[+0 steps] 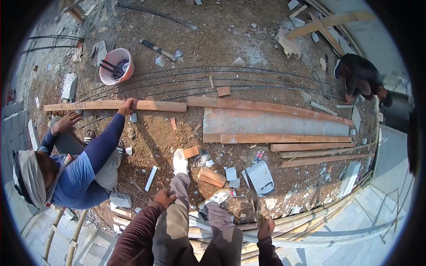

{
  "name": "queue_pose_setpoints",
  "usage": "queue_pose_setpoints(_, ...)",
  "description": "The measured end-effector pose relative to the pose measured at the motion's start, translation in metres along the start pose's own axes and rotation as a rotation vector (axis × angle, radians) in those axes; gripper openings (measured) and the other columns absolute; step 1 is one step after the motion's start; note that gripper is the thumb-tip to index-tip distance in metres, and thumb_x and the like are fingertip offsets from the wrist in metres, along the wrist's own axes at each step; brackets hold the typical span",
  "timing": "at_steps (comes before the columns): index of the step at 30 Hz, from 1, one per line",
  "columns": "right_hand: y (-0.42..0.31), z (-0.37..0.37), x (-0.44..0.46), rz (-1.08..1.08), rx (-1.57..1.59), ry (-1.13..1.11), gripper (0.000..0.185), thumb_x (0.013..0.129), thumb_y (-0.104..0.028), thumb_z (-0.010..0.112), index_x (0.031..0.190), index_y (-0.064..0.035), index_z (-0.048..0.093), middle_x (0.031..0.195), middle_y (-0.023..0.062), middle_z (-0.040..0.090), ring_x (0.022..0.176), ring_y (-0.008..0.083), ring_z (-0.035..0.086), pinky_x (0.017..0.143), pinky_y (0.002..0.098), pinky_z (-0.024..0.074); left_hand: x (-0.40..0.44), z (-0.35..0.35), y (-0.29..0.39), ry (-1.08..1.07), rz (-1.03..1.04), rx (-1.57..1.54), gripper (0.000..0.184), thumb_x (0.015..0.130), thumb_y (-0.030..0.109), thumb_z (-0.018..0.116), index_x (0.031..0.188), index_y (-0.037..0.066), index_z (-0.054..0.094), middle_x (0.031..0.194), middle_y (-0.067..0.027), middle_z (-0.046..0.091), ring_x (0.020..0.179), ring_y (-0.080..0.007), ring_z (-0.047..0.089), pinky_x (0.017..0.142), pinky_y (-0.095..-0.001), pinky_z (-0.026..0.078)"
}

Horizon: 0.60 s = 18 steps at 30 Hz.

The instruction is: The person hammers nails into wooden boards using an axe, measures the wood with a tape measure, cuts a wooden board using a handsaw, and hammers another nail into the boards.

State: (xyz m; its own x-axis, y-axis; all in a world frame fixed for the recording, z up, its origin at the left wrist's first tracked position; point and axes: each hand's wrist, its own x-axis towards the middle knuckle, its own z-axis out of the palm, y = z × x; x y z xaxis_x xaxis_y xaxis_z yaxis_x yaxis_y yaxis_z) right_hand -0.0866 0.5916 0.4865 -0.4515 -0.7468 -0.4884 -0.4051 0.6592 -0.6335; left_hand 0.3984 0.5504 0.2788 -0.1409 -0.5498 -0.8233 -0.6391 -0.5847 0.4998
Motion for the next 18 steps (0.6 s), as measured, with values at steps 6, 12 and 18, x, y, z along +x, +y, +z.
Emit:
queue_pose_setpoints(6,-0.22,-0.019,0.066,-0.297,-0.323,0.017,0.018,0.096,-0.012,0.052,0.083,-0.001,0.056,0.068,0.0059,0.05,0.063,0.0162,0.048,0.059,0.0348,0.0402,-0.073,-0.093,0.051,0.22,-0.23,-0.214,0.052,0.087,0.041,0.078,0.116,0.0,0.067,0.103,-0.0192,0.074,0.097,-0.0308,0.071,0.087,-0.0403,0.054)
queue_pose_setpoints(12,-0.402,-0.002,0.184,-0.523,-0.352,-0.086,0.017,0.097,-0.013,0.056,0.101,0.0013,0.064,0.082,0.0142,0.064,0.075,0.0211,0.06,0.07,0.0353,0.0479,-0.106,-0.119,0.035,0.563,-0.314,-0.551,0.045,0.086,0.039,0.08,0.103,-0.002,0.07,0.095,-0.0187,0.073,0.087,-0.0273,0.07,0.083,-0.0375,0.053)
queue_pose_setpoints(18,-0.541,0.02,0.308,-0.734,-0.568,-0.177,0.018,0.096,-0.013,0.058,0.102,0.0028,0.064,0.083,0.0163,0.063,0.074,0.0243,0.06,0.07,0.0371,0.0479,-0.101,-0.123,0.063,0.632,-0.469,-0.799,0.035,0.089,0.032,0.077,0.09,-0.002,0.071,0.078,-0.0128,0.069,0.077,-0.0225,0.065,0.079,-0.0347,0.051)
